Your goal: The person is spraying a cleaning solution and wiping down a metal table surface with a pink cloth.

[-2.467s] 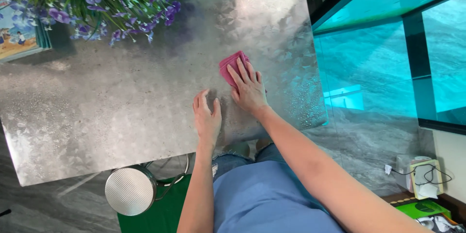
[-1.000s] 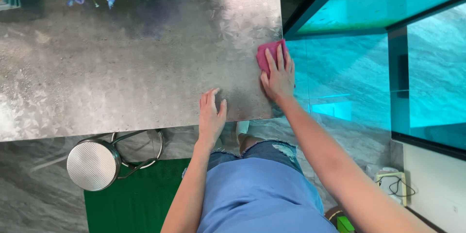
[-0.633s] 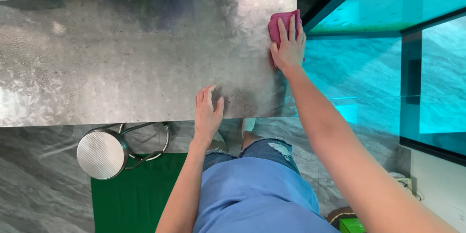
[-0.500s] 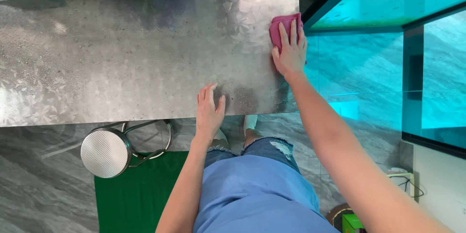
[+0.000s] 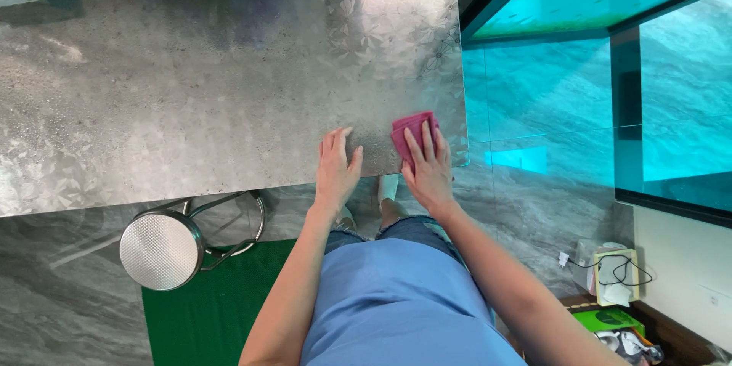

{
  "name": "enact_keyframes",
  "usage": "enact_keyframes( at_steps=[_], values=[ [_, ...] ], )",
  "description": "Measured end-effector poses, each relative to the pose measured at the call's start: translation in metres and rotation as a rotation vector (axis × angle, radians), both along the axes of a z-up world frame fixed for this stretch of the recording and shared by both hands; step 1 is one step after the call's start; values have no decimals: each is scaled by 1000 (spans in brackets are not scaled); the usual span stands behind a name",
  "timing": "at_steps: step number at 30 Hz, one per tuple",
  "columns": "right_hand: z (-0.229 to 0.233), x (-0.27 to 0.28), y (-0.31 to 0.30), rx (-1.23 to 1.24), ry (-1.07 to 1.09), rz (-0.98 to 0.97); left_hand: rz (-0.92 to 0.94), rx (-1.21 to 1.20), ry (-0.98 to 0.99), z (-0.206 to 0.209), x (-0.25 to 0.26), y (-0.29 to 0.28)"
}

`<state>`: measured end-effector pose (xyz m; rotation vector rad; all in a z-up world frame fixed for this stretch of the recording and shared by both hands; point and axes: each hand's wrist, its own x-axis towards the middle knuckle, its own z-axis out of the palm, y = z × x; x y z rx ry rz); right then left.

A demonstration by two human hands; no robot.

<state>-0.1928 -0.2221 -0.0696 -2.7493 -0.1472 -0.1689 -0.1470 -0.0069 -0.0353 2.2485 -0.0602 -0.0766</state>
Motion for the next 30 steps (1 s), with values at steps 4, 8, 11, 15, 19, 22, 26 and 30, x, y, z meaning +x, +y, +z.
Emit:
enact_keyframes(
  at_steps=[4, 8, 11, 15, 19, 22, 26, 30],
  values=[
    [-2, 6, 1, 9, 4, 31, 8, -1, 13, 2, 3, 3],
    [-3, 32, 3, -2, 17, 59, 40, -9, 38, 2, 7, 8],
    [-8, 61, 6, 2, 12, 80, 76, -4, 57, 3, 9, 11],
    [-10, 107, 14, 11, -3, 94, 116, 4, 54, -1, 12, 15],
    [-19, 159, 19, 9, 1, 111, 159, -3, 34, 0, 12, 17],
    [-28, 197, 23, 0, -14, 118, 186, -23, 39, 3, 11, 20],
    [-39, 241, 27, -18, -10, 108, 219, -7, 71, 1, 6, 26],
    [-41, 269, 29, -38, 65, 93, 242, -9, 68, -3, 0, 36]
  ],
)
